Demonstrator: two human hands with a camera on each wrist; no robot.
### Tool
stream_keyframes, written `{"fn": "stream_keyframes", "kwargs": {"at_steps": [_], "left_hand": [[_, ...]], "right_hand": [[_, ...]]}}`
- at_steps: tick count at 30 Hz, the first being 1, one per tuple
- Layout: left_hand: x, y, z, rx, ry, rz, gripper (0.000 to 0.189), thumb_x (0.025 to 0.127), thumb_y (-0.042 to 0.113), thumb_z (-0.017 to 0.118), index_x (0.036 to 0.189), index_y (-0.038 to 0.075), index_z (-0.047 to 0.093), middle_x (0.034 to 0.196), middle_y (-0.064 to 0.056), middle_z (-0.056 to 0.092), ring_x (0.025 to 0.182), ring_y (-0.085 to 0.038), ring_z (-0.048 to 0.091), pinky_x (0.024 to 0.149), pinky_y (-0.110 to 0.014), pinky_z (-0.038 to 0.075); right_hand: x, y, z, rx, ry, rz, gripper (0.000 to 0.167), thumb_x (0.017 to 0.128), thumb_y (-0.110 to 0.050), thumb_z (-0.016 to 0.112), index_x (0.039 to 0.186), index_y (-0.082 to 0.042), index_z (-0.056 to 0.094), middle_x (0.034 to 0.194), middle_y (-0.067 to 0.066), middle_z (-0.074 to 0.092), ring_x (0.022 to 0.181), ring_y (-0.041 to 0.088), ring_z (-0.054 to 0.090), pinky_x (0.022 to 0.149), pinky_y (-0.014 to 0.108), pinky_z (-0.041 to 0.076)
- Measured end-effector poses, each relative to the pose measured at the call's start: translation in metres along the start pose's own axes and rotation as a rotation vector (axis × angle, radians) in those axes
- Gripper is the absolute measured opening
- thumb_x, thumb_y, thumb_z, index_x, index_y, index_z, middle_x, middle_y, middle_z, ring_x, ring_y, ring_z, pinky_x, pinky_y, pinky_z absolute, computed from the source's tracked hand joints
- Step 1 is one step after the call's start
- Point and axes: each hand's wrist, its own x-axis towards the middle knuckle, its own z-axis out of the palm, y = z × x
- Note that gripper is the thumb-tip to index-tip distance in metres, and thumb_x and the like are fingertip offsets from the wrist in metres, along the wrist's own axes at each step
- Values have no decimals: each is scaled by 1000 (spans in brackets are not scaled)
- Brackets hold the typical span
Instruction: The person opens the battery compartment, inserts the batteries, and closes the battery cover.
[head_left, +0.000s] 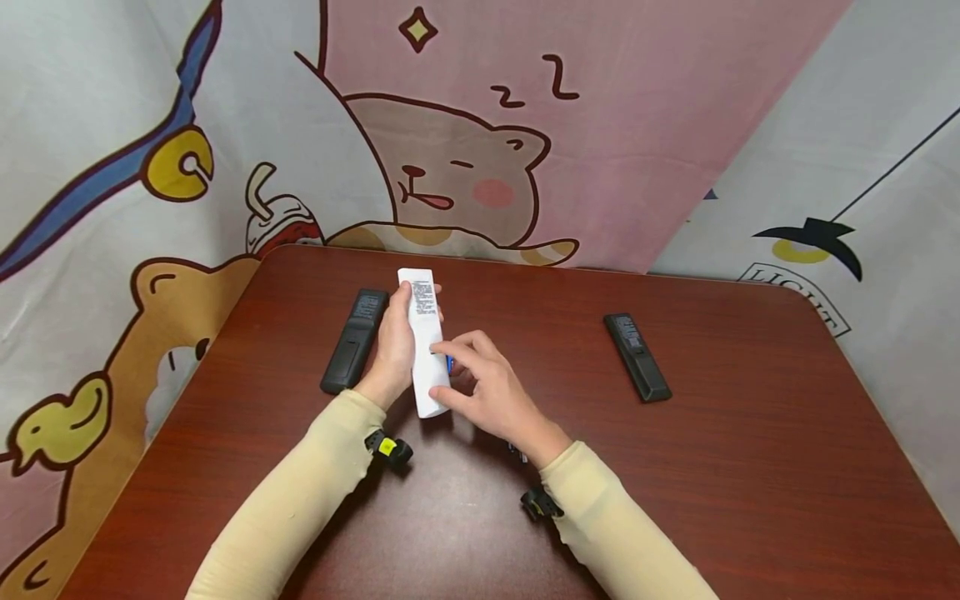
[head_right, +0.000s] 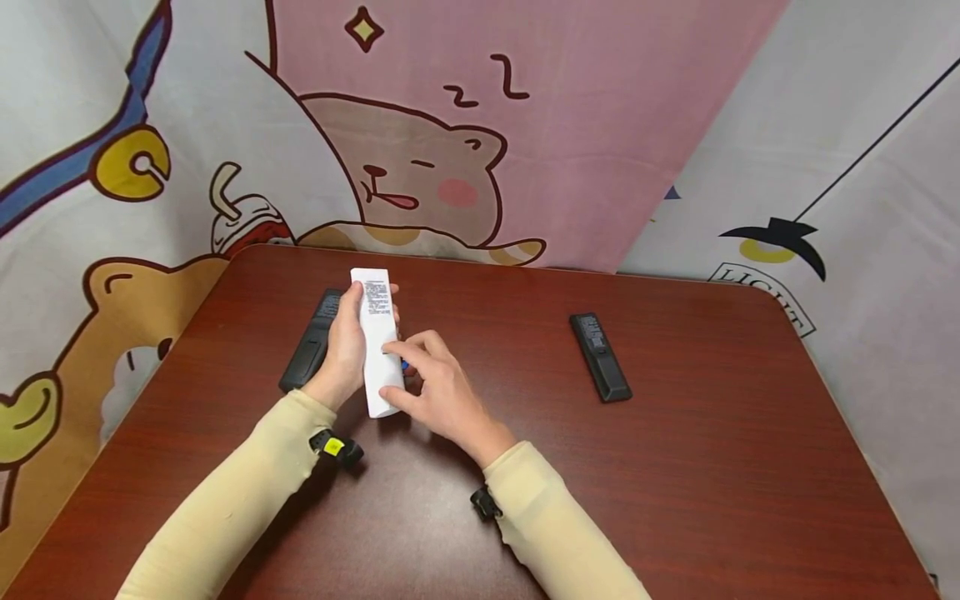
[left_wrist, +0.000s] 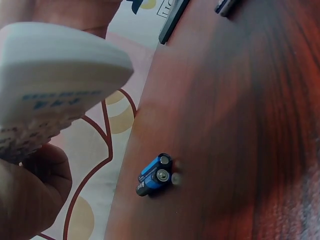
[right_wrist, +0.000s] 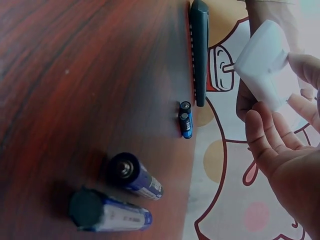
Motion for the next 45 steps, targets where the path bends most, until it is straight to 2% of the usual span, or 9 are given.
{"fn": "stream_keyframes", "kwargs": {"at_steps": [6, 10, 15, 20, 24, 28, 33, 40, 45], "left_hand": [[1, -1, -1, -9, -5, 6, 59, 112, 39, 24, 128, -6, 59, 78, -2, 57, 67, -9, 53, 57, -21, 42], [1, 0, -1, -18, -9, 2, 59, 111, 39, 25, 127, -5, 60, 79, -5, 57, 67, -10, 54, 57, -22, 43], [1, 2, -2, 3, -36, -6, 60, 111, 39, 25, 129, -7, 58, 81, -6, 57, 68, -11, 53, 57, -23, 43], [0, 2, -1, 39, -48, 2, 61, 112, 39, 27, 130, -11, 57, 82, -6, 57, 68, -12, 54, 56, -24, 45], [0, 1, 0, 61, -57, -9, 60, 111, 39, 27, 130, -8, 59, 82, -7, 57, 68, -12, 54, 57, -24, 46], [-1, 0, 1, 86, -58, -14, 59, 111, 39, 28, 128, -6, 61, 82, -8, 58, 66, -11, 54, 57, -24, 45], [-2, 2, 1, 116, -40, 16, 60, 111, 39, 28, 127, -7, 62, 81, -9, 58, 66, -11, 54, 58, -23, 45], [-1, 3, -1, 131, -45, 19, 60, 111, 38, 26, 128, -8, 60, 82, -8, 57, 67, -12, 54, 59, -24, 45], [0, 1, -3, 139, -42, 7, 62, 111, 39, 26, 130, -10, 59, 82, -6, 57, 68, -12, 54, 60, -24, 45]], "right_hand": [[2, 0, 1, -8, 7, -4, 46, 83, -6, 85, 126, -4, 68, 112, 18, 58, 79, 23, 66, 68, 27, 55], [3, -1, 2, 26, 1, 7, 43, 85, -3, 82, 125, -4, 67, 110, 19, 57, 78, 22, 65, 67, 25, 55], [4, -3, 2, 51, -8, 28, 38, 86, -1, 79, 122, -2, 66, 109, 21, 56, 79, 22, 64, 66, 27, 55], [6, -2, 1, 48, -8, 35, 34, 88, 0, 77, 119, -2, 65, 106, 19, 56, 79, 22, 64, 65, 37, 57], [6, -1, 1, 42, -9, 33, 31, 88, 0, 76, 116, -2, 65, 105, 19, 57, 79, 22, 64, 65, 42, 57], [5, 0, 0, 45, -16, 42, 30, 88, -1, 76, 116, -2, 65, 105, 19, 58, 80, 22, 65, 66, 37, 57], [5, 0, -3, 76, -2, 58, 28, 89, -1, 76, 115, -2, 66, 105, 13, 62, 83, 21, 67, 72, 28, 57], [5, 0, -5, 101, 7, 96, 22, 93, -3, 73, 113, -3, 66, 107, 12, 66, 88, 23, 69, 76, 29, 58], [5, 0, -5, 129, 29, 119, 13, 95, -2, 69, 108, -3, 67, 100, 11, 70, 85, 20, 67, 74, 30, 56]]}}
